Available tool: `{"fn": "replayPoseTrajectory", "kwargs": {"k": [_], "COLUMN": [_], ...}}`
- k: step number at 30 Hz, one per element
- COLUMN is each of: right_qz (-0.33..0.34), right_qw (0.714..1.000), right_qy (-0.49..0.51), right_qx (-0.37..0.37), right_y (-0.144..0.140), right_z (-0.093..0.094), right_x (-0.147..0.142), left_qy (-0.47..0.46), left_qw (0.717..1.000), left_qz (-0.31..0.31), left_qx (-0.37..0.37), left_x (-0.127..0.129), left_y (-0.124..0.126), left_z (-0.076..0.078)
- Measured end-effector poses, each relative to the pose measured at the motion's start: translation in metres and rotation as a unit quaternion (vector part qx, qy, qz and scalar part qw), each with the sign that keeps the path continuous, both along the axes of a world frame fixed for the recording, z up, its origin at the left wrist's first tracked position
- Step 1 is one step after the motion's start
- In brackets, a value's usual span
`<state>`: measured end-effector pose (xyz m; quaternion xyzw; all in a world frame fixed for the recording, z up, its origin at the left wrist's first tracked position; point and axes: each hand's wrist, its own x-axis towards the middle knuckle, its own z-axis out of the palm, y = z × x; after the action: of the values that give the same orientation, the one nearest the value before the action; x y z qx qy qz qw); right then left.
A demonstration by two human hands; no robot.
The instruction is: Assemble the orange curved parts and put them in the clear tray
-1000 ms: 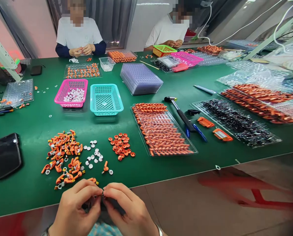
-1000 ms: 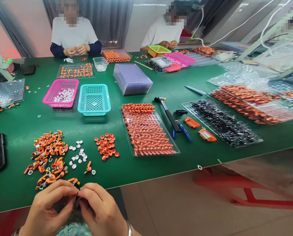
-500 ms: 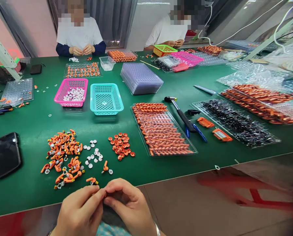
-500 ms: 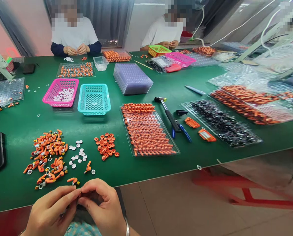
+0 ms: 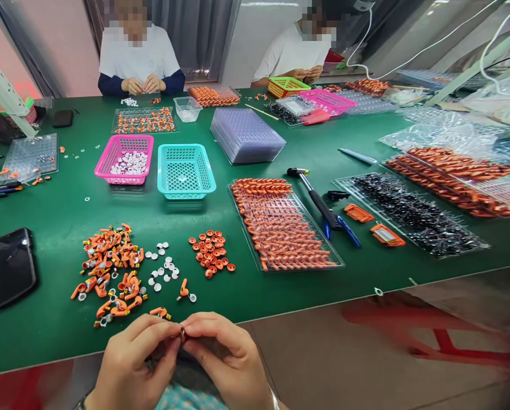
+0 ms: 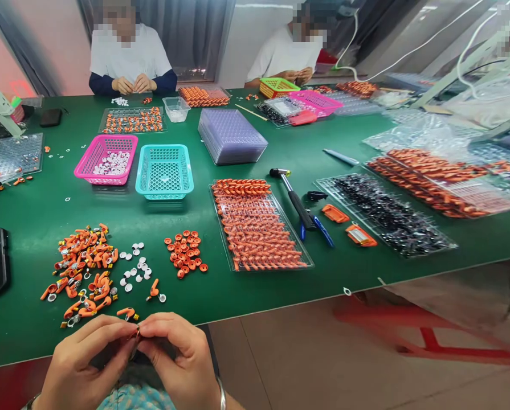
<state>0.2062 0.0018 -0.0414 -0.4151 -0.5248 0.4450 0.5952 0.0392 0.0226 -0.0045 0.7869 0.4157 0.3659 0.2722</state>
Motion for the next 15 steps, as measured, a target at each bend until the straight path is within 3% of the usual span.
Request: {"fn": "replayPoseTrajectory", "kwargs": {"k": [4, 7, 9, 11, 13, 15], "right_qz": [-0.006, -0.008, -0.006, -0.002, 0.001, 0.003], "right_qw": [1.0, 1.0, 1.0, 1.0, 1.0, 1.0], "right_qy": [-0.019, -0.021, -0.011, 0.001, 0.01, 0.016], "right_qx": [0.012, 0.016, 0.019, 0.023, 0.024, 0.023], "right_y": [0.0, 0.0, 0.0, 0.0, -0.001, -0.001], "right_z": [0.002, 0.002, 0.003, 0.003, 0.004, 0.004], "right_x": [0.001, 0.002, 0.002, 0.003, 0.003, 0.002], "left_qy": [-0.033, -0.084, -0.155, -0.23, -0.264, -0.245], "left_qw": [0.997, 0.977, 0.931, 0.861, 0.807, 0.785], "left_qz": [-0.002, -0.006, 0.01, 0.018, 0.003, -0.025], "left_qx": [-0.077, -0.197, -0.33, -0.453, -0.529, -0.569], "left_x": [-0.003, -0.003, -0.002, -0.002, -0.002, -0.002], "left_y": [0.002, 0.003, 0.003, 0.002, 0.002, 0.002], "left_z": [0.005, 0.006, 0.002, -0.004, -0.009, -0.01]}}
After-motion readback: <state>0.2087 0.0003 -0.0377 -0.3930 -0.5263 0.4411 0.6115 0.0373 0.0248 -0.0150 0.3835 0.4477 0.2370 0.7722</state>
